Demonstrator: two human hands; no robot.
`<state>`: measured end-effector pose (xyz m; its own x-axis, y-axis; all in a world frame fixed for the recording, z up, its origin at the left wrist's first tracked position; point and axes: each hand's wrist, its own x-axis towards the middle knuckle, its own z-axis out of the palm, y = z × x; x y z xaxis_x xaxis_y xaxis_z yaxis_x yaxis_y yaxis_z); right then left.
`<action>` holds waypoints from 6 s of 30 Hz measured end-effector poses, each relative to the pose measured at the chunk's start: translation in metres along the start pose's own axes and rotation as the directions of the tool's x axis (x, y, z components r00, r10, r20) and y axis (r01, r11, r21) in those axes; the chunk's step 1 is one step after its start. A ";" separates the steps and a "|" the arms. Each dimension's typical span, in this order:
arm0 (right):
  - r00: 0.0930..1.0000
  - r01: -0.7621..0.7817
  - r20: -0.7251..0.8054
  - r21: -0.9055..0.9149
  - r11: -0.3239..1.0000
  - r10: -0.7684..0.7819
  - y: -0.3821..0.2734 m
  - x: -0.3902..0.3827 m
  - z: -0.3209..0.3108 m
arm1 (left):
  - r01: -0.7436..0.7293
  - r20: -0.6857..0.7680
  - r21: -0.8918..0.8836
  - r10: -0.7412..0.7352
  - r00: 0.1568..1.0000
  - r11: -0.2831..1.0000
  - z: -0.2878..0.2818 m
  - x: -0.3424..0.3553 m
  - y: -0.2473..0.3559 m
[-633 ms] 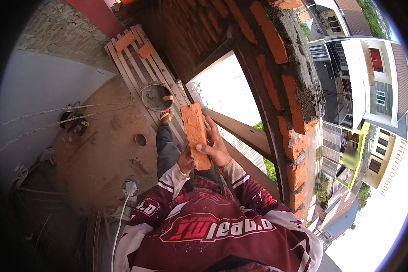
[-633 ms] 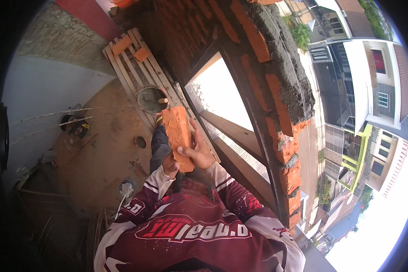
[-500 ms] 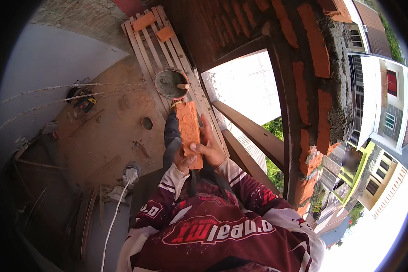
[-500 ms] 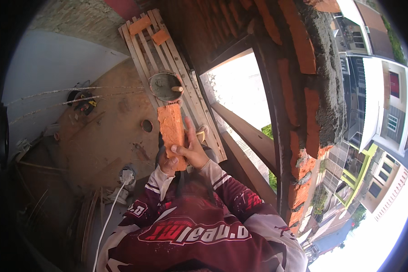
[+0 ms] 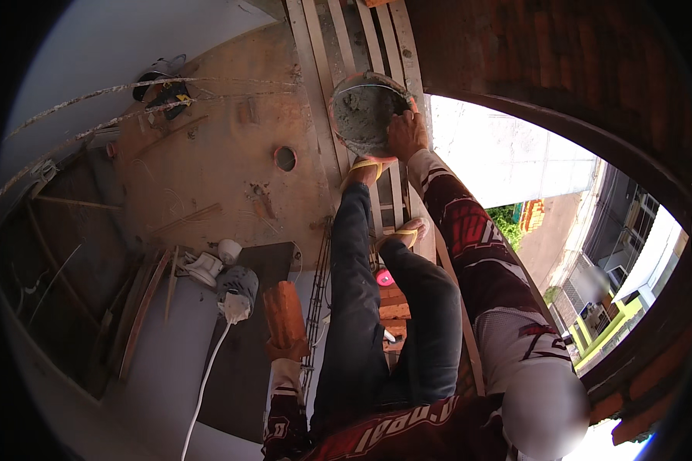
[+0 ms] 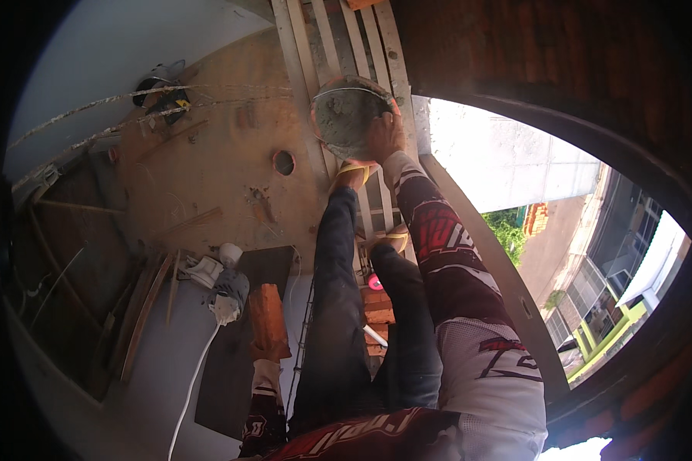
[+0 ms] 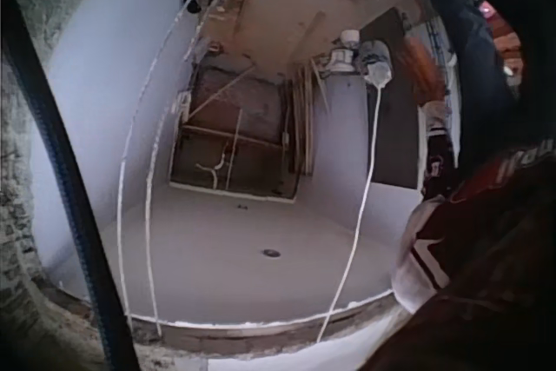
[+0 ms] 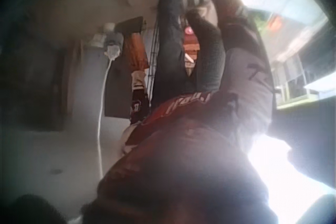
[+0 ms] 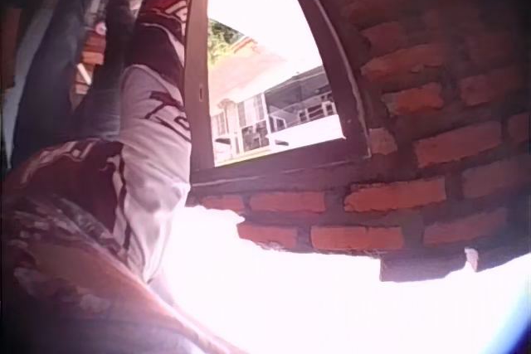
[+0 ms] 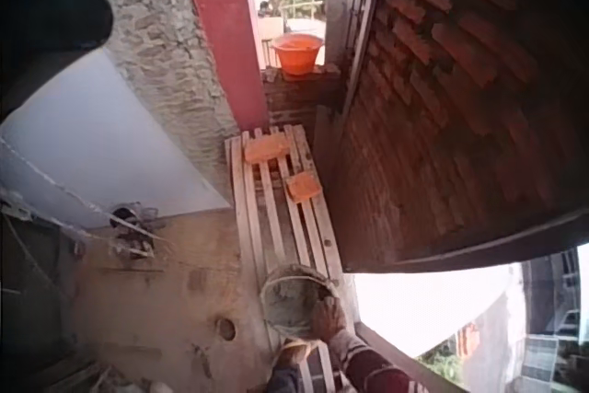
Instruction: The person places red bricks onto a curved arch formwork and applies mortar between them using a trowel. The person repeatedly scoops mortar from a bucket and spreads it along the top of the arch, smoothing the joints as the arch is built.
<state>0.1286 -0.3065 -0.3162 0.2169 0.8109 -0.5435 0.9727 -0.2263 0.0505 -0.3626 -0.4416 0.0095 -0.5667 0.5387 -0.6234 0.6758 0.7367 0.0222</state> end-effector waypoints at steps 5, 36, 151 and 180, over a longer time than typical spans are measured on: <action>0.959 0.029 0.283 -0.022 0.999 -0.022 -0.018 -0.013 -0.012 | 0.277 0.192 0.480 -0.407 0.893 0.833 -0.004 -0.008 -0.082; 0.940 -0.329 0.304 0.701 0.633 0.153 -0.048 -0.008 0.035 | 0.098 0.309 0.771 -0.503 0.807 0.629 0.012 -0.041 -0.071; 0.200 0.015 -0.131 0.991 0.131 0.971 0.054 -0.608 -0.327 | -0.885 0.717 0.250 0.539 0.441 0.392 -0.031 -0.027 0.240; 0.868 -0.472 0.435 0.872 0.127 0.239 0.003 -0.274 -0.183 | 0.010 0.673 -0.321 0.220 0.706 0.947 -0.078 -0.152 0.131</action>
<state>0.0868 -0.4301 -0.0136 0.3848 0.4152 -0.8243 -0.0503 -0.8824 -0.4679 -0.2251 -0.3952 0.1681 0.0661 0.2675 -0.9613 0.4829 0.8345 0.2654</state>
